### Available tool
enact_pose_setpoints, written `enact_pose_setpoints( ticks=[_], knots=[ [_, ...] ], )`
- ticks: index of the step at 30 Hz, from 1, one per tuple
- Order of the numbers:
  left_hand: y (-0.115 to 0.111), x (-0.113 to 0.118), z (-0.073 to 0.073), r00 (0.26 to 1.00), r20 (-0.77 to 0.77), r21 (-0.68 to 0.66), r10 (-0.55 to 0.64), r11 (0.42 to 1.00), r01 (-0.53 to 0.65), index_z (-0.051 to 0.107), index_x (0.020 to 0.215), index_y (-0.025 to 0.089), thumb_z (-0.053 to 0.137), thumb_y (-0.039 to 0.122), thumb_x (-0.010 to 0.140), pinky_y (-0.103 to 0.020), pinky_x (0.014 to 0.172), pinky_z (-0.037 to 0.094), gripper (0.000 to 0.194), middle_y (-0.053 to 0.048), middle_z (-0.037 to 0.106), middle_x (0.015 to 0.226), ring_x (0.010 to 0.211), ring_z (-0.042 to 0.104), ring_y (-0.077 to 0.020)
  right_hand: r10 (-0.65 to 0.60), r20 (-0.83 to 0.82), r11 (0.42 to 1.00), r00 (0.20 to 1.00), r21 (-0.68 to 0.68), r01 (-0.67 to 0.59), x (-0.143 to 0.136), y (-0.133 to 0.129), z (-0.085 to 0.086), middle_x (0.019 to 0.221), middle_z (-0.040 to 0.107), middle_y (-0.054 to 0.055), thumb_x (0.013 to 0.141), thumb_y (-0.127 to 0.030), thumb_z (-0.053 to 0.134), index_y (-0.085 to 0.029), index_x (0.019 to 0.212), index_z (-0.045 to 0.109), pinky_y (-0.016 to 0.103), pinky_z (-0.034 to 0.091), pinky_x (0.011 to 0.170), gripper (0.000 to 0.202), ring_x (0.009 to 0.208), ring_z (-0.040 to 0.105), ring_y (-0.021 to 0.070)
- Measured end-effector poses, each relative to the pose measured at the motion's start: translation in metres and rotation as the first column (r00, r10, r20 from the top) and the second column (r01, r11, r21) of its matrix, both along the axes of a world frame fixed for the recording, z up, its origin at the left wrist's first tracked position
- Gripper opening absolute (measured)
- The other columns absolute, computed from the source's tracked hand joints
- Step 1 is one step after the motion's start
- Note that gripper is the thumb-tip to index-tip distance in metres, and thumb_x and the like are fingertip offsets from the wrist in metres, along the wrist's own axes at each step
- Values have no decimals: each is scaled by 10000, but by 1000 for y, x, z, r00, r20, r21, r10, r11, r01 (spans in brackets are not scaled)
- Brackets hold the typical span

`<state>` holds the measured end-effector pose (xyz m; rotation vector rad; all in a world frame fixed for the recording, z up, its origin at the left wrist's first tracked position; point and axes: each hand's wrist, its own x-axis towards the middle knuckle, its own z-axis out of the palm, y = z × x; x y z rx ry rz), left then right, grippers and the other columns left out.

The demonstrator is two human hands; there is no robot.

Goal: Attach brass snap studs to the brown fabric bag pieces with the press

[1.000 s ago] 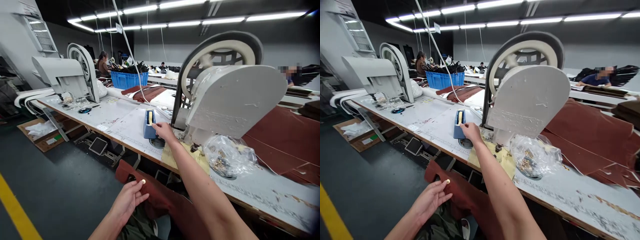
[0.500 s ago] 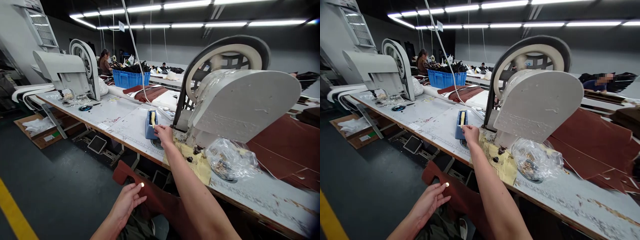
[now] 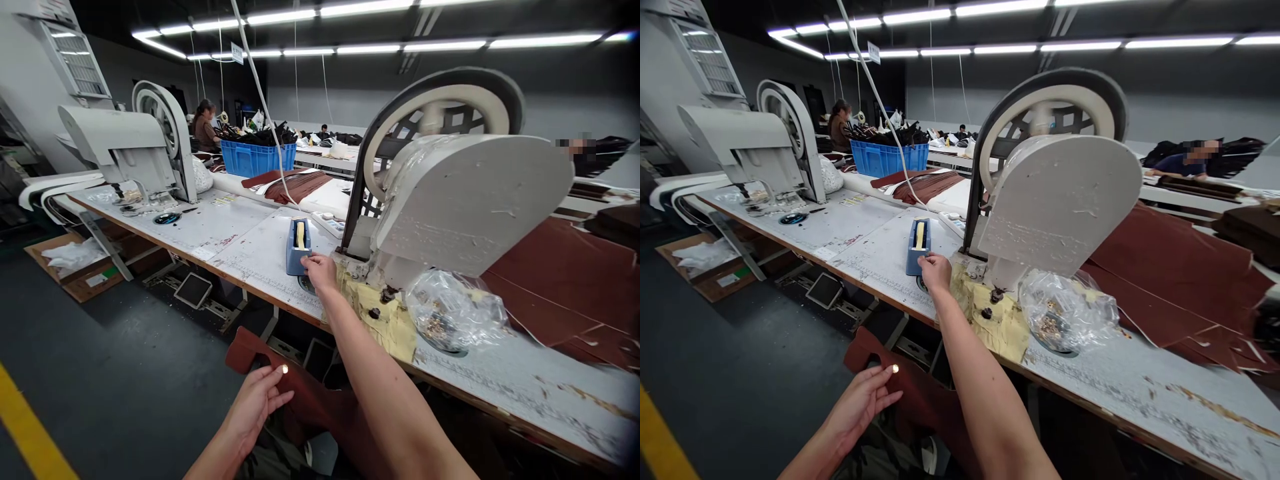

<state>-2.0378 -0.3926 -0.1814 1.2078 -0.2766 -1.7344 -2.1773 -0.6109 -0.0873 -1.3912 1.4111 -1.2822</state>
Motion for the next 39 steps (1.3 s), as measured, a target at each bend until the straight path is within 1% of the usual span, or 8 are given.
enact_pose_setpoints(
  ticks=[4, 7, 11, 14, 25, 33, 36, 39],
  knots=[
    [0, 1, 1, 1000, 14, -65, 15, 998, -14, 659, 901, 139, 804, 205, 792, -450, 899, 637, 193, -49, 717, 901, 814, 712, -172, 54, 2, 998, 999, -36, -54, -14, 24, 1, 991, 725, 73, 777, -473, 686, -176, 767, 710, 286, 525, 752, 298, 912, 663, 209],
    [-1, 6, 12, 998, 48, -147, -45, 988, 51, 681, 896, 132, 789, 320, 815, -449, 921, 623, 232, -34, 692, 832, 785, 681, -150, 179, 13, 984, 984, -1, -179, -20, 69, -9, 842, 706, 51, 825, -555, 638, -179, 847, 713, 282, 528, 684, 384, 777, 665, 188],
    [-3, 14, 39, 985, 141, -288, -101, 948, 138, 717, 851, 124, 777, 442, 801, -410, 883, 621, 327, -9, 646, 758, 732, 627, -123, 514, -64, 857, 855, 61, -511, -25, 140, -22, 781, 676, 19, 911, -552, 576, -179, 870, 704, 254, 480, 639, 397, 643, 609, 132],
    [-4, 15, 54, 967, 198, -358, -163, 906, 226, 731, 834, 124, 735, 487, 822, -369, 873, 607, 364, -18, 663, 775, 774, 639, -136, 579, -260, 804, 773, 21, -595, -30, 172, -23, 801, 675, 19, 963, -474, 551, -185, 849, 723, 250, 447, 688, 355, 714, 596, 129],
    [6, 6, 59, 917, 343, -356, -206, 874, 330, 736, 813, 137, 692, 493, 850, -299, 824, 573, 360, -40, 720, 797, 815, 676, -162, 533, -449, 805, 717, 9, -593, -32, 183, -24, 778, 678, 16, 983, -383, 529, -195, 833, 752, 255, 404, 668, 328, 717, 589, 127],
    [10, 11, 51, 900, 412, -375, -145, 873, 313, 727, 881, 147, 633, 488, 894, -300, 775, 591, 354, -35, 715, 874, 830, 651, -161, 463, -482, 885, 744, 202, -420, -41, 180, -29, 528, 559, -10, 907, -570, 570, -193, 575, 642, 273, 305, 534, 508, 524, 470, 120],
    [13, 24, 67, 794, 606, -402, -34, 849, 344, 704, 959, 166, 621, 474, 907, -258, 675, 558, 324, -17, 708, 842, 768, 627, -155, 389, -401, 919, 829, 115, -376, -69, 186, -19, 626, 624, 2, 924, -563, 554, -191, 658, 663, 267, 373, 572, 469, 590, 536, 138],
    [6, 53, 106, 545, 811, -445, 212, 829, 339, 694, 942, 202, 607, 463, 920, -239, 661, 511, 276, 15, 696, 807, 757, 606, -153, 224, -439, 971, 870, 19, -240, -113, 191, -4, 663, 656, 24, 913, -563, 574, -191, 704, 690, 284, 422, 610, 442, 617, 573, 162]
  ],
)
